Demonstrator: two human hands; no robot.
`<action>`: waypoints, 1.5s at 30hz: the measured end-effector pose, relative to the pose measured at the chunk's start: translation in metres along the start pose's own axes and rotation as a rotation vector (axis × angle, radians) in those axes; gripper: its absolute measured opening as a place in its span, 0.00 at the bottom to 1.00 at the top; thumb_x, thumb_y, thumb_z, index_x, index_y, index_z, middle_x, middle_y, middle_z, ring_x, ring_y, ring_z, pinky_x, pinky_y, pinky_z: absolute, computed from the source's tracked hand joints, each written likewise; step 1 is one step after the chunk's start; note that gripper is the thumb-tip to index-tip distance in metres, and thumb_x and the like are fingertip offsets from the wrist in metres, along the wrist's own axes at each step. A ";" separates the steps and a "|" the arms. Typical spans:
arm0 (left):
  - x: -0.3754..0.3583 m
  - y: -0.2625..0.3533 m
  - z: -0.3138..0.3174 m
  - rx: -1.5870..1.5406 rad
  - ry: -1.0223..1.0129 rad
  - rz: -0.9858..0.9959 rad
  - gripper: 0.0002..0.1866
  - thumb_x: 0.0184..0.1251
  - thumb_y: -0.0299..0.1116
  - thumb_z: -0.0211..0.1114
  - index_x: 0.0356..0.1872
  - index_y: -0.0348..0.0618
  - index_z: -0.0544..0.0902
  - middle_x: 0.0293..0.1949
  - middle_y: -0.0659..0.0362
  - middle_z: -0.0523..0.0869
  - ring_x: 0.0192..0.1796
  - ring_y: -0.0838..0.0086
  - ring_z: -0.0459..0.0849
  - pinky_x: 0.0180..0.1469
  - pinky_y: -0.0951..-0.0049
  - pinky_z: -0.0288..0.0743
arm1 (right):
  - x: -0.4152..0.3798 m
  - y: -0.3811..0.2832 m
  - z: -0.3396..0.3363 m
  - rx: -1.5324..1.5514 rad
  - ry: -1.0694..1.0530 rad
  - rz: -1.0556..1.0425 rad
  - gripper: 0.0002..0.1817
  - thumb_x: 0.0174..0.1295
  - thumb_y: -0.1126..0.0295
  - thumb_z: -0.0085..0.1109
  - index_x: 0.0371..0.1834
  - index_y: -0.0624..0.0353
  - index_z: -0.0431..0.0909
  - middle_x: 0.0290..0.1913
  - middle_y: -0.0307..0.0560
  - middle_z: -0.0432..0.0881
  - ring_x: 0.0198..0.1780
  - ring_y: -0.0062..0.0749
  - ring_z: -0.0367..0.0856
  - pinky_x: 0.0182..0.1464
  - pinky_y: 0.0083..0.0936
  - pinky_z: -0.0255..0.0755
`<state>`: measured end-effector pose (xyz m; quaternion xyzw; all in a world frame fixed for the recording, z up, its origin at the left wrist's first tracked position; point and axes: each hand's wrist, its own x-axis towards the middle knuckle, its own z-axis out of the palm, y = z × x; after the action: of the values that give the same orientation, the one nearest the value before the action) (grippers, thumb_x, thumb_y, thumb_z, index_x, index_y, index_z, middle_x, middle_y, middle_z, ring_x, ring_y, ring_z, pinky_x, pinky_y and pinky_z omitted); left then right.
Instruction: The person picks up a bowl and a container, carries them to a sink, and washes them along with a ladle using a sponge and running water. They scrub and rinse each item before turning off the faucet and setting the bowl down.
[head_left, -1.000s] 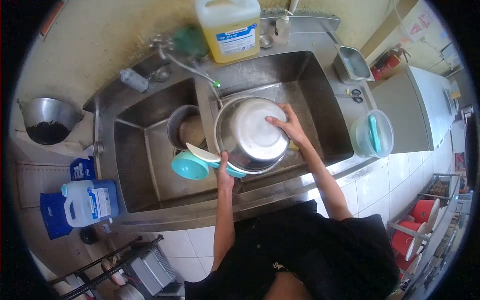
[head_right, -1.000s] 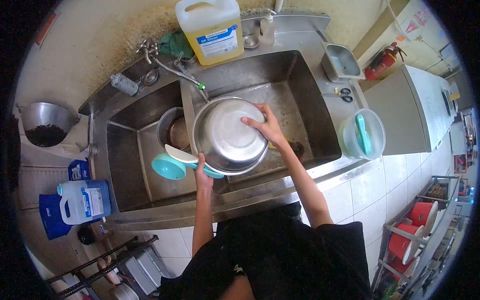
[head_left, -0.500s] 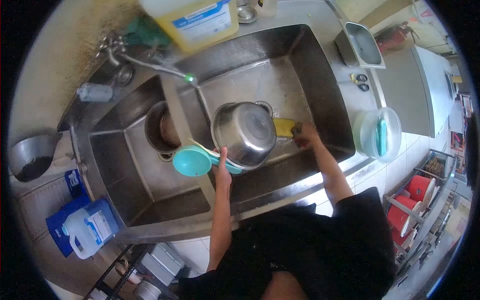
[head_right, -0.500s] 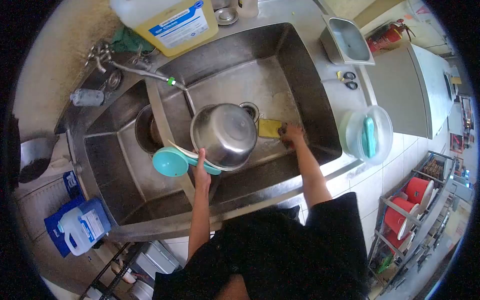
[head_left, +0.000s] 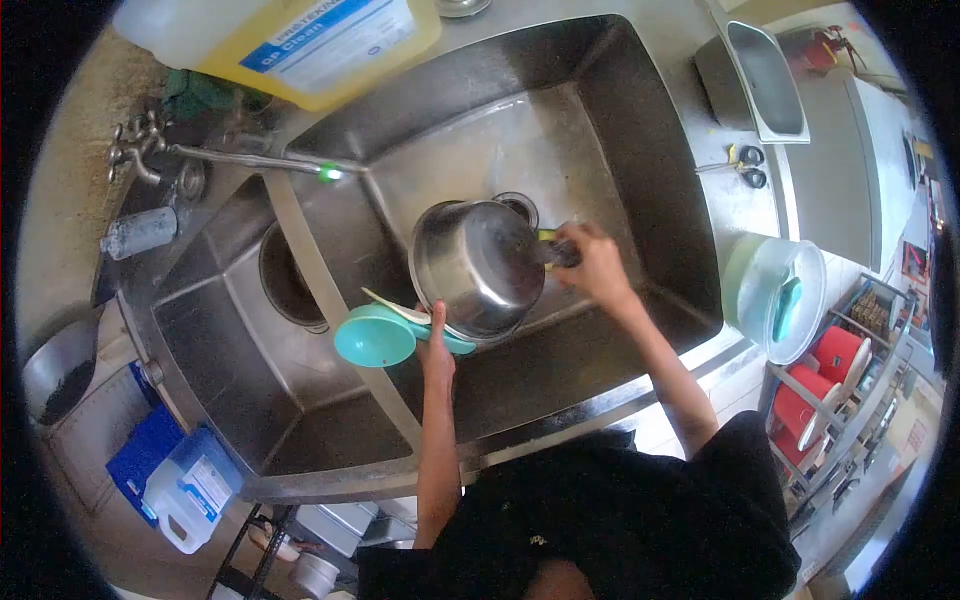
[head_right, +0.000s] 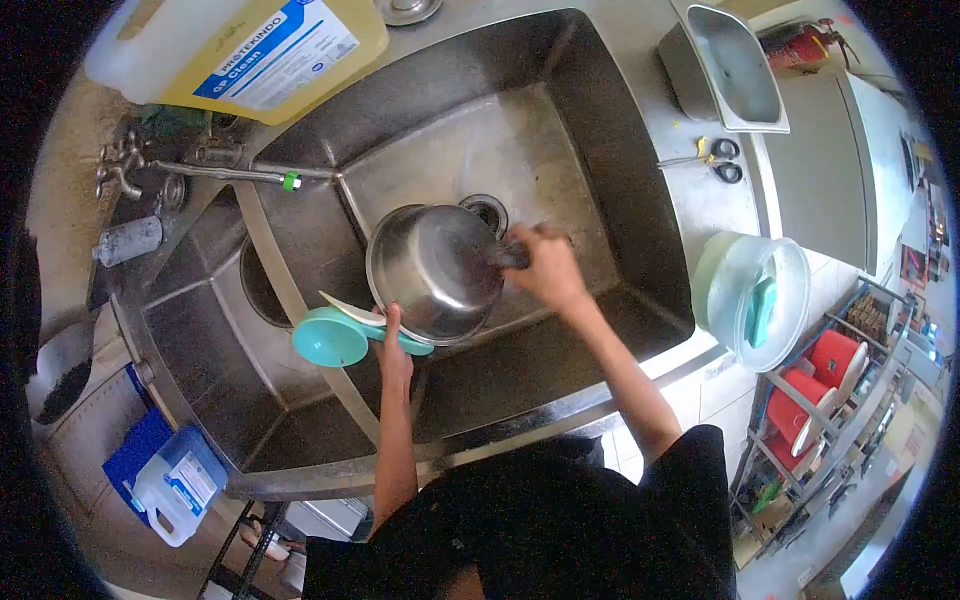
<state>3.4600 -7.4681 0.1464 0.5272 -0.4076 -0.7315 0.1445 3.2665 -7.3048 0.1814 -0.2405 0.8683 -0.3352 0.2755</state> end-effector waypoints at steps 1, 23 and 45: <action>-0.003 0.004 0.002 -0.019 0.002 0.036 0.28 0.50 0.40 0.62 0.48 0.34 0.65 0.44 0.57 0.70 0.46 0.73 0.68 0.49 0.75 0.61 | -0.001 -0.008 0.013 -0.059 0.039 -0.102 0.25 0.32 0.69 0.64 0.39 0.58 0.71 0.33 0.60 0.72 0.36 0.52 0.73 0.39 0.36 0.68; -0.006 0.042 -0.006 -0.011 -0.165 0.139 0.19 0.51 0.35 0.60 0.43 0.38 0.68 0.39 0.58 0.72 0.42 0.75 0.70 0.45 0.75 0.63 | 0.003 0.006 0.061 -0.011 0.049 0.085 0.22 0.31 0.72 0.64 0.36 0.64 0.73 0.35 0.61 0.72 0.37 0.53 0.72 0.39 0.35 0.68; 0.006 0.029 -0.016 -0.145 -0.136 0.052 0.17 0.52 0.30 0.59 0.44 0.38 0.68 0.39 0.59 0.73 0.40 0.75 0.73 0.42 0.75 0.68 | 0.032 0.029 0.073 -0.266 -0.029 0.005 0.25 0.31 0.70 0.64 0.40 0.54 0.73 0.33 0.54 0.73 0.37 0.47 0.73 0.41 0.36 0.67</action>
<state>3.4655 -7.4969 0.1625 0.4537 -0.3758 -0.7892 0.1732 3.2835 -7.3376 0.1051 -0.2774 0.9017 -0.2127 0.2544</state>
